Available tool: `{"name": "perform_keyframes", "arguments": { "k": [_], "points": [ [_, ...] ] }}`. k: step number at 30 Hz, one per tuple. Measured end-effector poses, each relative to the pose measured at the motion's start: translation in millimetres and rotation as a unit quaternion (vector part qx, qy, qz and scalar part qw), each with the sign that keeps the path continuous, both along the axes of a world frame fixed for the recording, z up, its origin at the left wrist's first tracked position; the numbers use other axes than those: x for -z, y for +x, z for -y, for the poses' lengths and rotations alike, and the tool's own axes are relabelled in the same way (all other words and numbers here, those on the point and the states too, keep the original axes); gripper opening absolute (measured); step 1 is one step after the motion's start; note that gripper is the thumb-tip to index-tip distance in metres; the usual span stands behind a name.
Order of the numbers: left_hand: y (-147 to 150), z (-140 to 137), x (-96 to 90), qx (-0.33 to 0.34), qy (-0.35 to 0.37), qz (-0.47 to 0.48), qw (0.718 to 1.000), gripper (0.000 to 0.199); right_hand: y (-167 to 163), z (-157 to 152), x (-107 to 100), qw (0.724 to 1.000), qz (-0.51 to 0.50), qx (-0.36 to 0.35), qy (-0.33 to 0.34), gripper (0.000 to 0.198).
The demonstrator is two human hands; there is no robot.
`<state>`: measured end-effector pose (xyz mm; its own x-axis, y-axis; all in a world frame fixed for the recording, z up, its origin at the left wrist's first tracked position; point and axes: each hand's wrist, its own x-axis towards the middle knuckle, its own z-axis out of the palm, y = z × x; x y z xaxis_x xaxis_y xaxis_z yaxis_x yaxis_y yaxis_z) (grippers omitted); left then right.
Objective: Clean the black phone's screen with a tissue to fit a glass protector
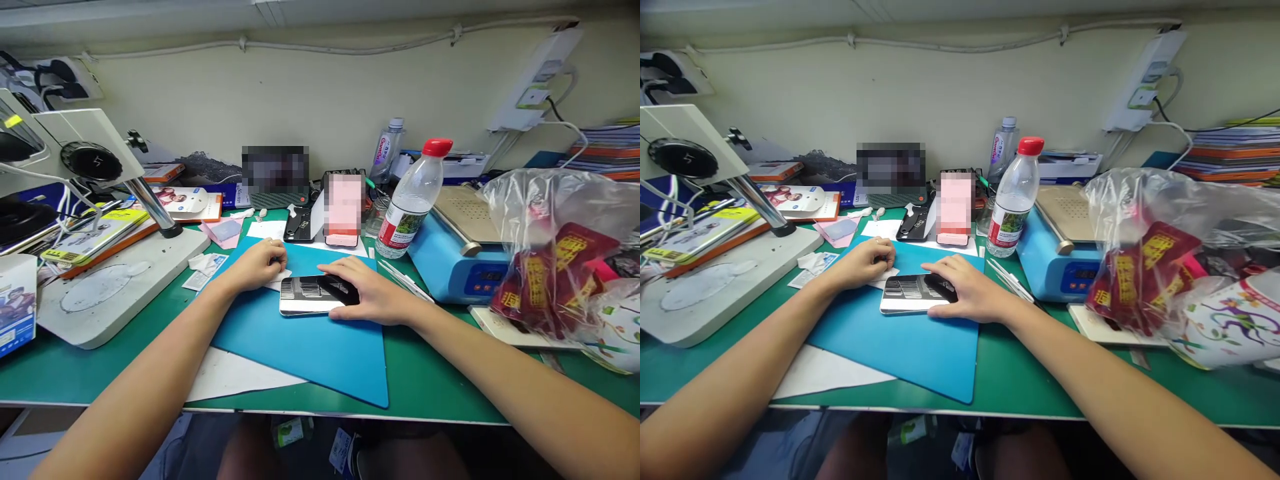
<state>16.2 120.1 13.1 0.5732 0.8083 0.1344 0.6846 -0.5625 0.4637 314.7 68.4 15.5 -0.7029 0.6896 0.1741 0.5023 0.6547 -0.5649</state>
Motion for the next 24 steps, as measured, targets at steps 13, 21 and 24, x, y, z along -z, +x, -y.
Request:
{"name": "perform_keyframes", "arguments": {
  "k": [13,21,24],
  "points": [
    [-5,3,0.0,0.021,-0.049,-0.014,0.998,0.03,2,-1,3,1.0,0.008,-0.022,0.012,0.084],
    [-3,-1,5.8,0.006,0.02,0.067,0.998,0.026,1,2,4,0.999,-0.003,-0.024,-0.022,0.079],
    [-3,1,2.8,-0.004,0.017,0.066,0.998,0.03,1,1,5,0.999,-0.002,-0.026,-0.018,0.077]
  ]
}}
